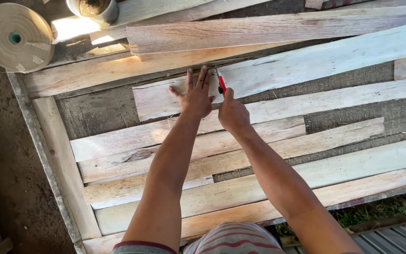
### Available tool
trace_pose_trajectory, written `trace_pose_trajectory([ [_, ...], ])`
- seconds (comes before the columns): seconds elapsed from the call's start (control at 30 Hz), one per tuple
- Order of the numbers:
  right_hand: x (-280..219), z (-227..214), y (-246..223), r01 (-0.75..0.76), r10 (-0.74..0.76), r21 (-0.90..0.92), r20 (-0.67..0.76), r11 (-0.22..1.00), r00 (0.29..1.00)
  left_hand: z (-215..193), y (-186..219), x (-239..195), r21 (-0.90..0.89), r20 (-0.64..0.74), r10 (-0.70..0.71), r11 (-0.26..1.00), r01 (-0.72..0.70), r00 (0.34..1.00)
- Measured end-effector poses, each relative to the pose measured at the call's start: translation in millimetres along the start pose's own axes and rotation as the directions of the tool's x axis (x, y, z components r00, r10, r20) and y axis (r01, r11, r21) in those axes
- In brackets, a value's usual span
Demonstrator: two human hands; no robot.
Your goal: Trimming thin wood strips or veneers using a utility knife on a wooden workbench
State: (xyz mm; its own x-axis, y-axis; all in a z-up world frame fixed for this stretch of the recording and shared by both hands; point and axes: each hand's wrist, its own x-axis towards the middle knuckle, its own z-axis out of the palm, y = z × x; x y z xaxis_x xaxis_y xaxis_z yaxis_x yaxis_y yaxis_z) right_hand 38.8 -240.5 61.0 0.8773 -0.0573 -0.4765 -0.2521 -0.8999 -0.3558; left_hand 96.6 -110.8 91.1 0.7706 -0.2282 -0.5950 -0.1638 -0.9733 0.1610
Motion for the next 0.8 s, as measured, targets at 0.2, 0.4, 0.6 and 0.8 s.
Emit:
trace_pose_trajectory([
  [0.2,3,8,-6,-0.041,0.042,-0.009,0.075,0.999,0.996,1,5,2,0.055,0.029,-0.023,0.998,0.021,0.999],
  [0.4,5,14,-7,-0.063,0.065,-0.022,0.105,0.998,0.992,4,7,4,0.081,0.035,-0.019,0.997,0.016,0.999],
  [0.6,-27,-15,-33,-0.097,0.087,0.053,0.167,0.994,0.982,11,8,13,0.055,0.063,-0.032,0.998,0.029,0.997],
  [0.8,-63,-9,-27,-0.113,0.097,0.058,0.228,0.992,0.969,5,8,9,0.057,0.063,-0.044,0.998,0.041,0.997],
])
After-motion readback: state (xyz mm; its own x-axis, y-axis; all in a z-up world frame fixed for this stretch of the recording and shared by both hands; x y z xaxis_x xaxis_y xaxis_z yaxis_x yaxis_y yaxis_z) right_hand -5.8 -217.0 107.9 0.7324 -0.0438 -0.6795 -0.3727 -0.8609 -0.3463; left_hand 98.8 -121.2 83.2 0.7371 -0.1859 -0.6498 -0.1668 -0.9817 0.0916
